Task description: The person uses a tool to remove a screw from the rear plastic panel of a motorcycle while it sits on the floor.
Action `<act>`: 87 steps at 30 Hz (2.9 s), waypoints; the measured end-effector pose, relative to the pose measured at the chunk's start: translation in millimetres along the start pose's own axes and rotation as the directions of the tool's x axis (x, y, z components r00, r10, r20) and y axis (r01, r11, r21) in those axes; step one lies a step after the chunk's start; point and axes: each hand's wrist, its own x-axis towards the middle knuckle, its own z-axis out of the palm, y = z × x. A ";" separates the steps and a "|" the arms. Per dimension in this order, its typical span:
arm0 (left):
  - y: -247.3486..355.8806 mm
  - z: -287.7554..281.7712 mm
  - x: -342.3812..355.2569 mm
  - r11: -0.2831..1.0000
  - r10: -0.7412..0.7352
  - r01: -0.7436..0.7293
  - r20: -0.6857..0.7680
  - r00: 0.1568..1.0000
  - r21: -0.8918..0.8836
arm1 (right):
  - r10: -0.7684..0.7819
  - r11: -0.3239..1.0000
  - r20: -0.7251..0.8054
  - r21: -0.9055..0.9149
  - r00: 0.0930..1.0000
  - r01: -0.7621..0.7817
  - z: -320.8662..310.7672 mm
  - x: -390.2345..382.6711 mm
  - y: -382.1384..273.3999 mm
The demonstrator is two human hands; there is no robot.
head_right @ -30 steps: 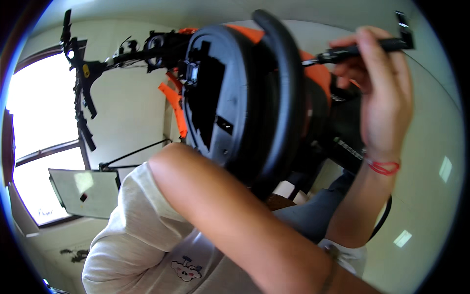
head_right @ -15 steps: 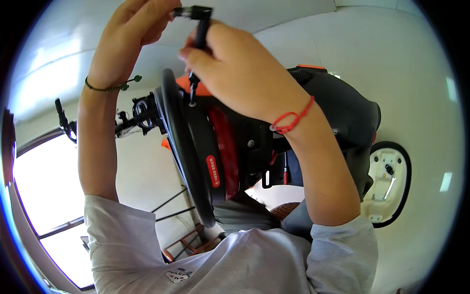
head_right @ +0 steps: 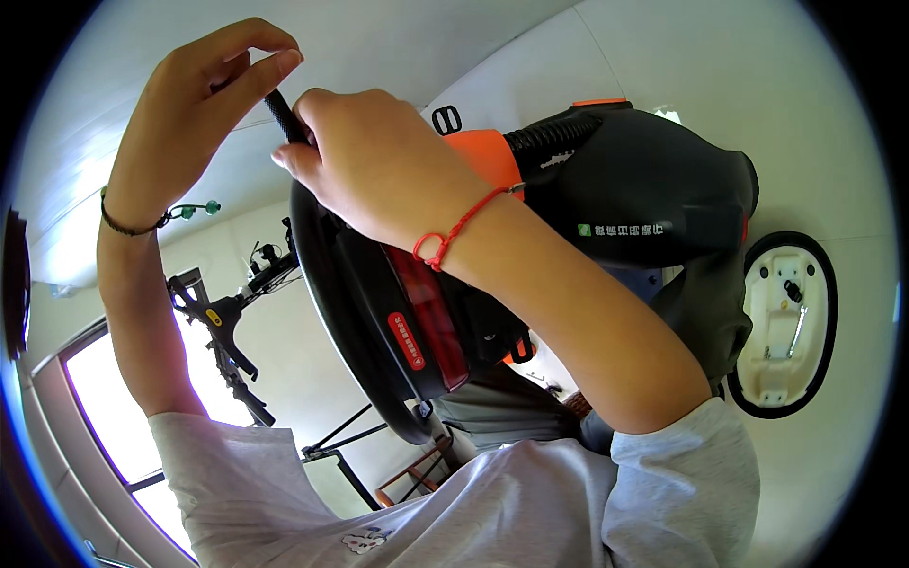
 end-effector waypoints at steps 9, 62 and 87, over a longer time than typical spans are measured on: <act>-11.4 -12.1 19.4 0.893 0.103 0.070 0.354 0.930 -0.444 | 0.147 0.957 0.083 0.238 0.986 -0.163 -4.6 -3.8 6.7; -43.0 31.9 37.0 0.964 0.249 -0.248 0.004 0.969 0.101 | 0.104 0.967 -0.013 0.234 0.995 -0.098 9.2 -12.4 19.8; 22.7 8.6 11.2 0.932 -0.268 0.303 0.184 0.946 -0.201 | 0.130 0.970 0.033 0.202 0.991 -0.134 7.0 -14.3 15.2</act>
